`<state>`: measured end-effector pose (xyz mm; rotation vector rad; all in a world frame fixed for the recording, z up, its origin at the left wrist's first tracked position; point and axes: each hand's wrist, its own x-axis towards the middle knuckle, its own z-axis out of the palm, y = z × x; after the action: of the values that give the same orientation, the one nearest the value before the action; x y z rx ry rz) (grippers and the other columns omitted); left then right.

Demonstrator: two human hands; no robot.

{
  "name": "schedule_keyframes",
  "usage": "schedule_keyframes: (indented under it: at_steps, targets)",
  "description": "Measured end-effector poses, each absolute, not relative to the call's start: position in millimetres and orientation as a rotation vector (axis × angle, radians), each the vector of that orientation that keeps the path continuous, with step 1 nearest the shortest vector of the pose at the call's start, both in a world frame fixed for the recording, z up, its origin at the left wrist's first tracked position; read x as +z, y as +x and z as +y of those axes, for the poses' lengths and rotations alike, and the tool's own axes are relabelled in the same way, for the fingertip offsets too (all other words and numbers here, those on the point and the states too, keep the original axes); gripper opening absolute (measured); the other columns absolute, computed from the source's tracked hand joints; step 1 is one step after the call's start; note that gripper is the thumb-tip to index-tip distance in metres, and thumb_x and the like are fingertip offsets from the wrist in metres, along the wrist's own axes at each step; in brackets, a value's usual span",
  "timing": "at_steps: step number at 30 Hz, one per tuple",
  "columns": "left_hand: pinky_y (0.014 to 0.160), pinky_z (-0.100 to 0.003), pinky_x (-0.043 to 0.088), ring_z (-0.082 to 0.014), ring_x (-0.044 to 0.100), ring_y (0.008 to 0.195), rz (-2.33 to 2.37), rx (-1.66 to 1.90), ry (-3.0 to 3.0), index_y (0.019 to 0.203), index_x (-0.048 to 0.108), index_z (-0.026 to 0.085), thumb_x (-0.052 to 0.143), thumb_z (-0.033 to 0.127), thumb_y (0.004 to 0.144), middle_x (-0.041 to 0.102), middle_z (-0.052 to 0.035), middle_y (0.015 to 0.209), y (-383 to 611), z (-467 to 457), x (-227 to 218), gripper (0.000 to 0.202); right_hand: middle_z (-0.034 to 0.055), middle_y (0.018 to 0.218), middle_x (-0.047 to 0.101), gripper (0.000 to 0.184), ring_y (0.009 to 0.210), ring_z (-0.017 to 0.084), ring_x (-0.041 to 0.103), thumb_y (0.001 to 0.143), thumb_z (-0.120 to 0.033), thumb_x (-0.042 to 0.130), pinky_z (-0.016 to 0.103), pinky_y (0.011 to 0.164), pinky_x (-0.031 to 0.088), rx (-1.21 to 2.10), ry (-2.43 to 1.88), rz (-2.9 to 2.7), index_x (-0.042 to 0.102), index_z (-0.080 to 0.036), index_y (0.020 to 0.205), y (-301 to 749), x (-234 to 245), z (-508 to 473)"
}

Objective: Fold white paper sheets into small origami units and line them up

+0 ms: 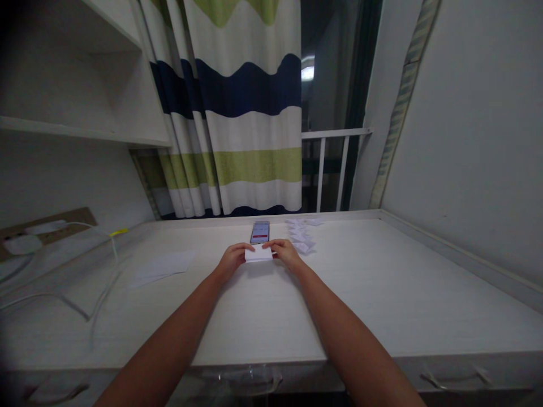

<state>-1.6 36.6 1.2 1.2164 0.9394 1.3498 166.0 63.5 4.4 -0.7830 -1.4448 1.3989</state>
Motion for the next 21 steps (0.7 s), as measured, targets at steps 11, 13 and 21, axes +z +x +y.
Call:
schedule_keyframes:
  at_steps: [11,13,21]
  targets:
    - [0.064,-0.027,0.045,-0.0172,0.057,0.071,0.994,1.365,1.327,0.059,0.065,0.012,0.051,0.014,0.055,0.064,-0.0077,0.077,-1.9,35.9,1.9,0.015,-0.0008,0.065,0.06,0.016,0.055,0.008,0.052,0.059,-0.024,0.055,0.018,0.049,0.041,1.379,-0.8,-1.438,0.065,-0.017,0.07,166.1,4.2,64.8]
    - [0.063,-0.027,0.045,-0.0173,0.057,0.071,0.994,1.371,1.331,0.06,0.066,0.012,0.051,0.014,0.055,0.065,-0.0078,0.077,-2.3,36.3,1.8,0.016,-0.0012,0.065,0.06,0.021,0.056,0.009,0.053,0.057,-0.026,0.061,0.019,0.049,0.043,1.364,-0.77,-1.438,0.064,-0.018,0.077,165.8,3.3,65.2]
    - [0.063,-0.027,0.045,-0.0164,0.057,0.068,1.012,1.364,1.354,0.06,0.065,0.012,0.049,0.015,0.055,0.064,-0.0072,0.075,-2.3,37.3,1.2,0.017,-0.0016,0.053,0.059,0.023,0.048,0.011,0.053,0.05,-0.021,0.07,0.023,0.047,0.046,1.362,-0.901,-1.311,0.06,-0.017,0.07,164.5,-2.8,74.2]
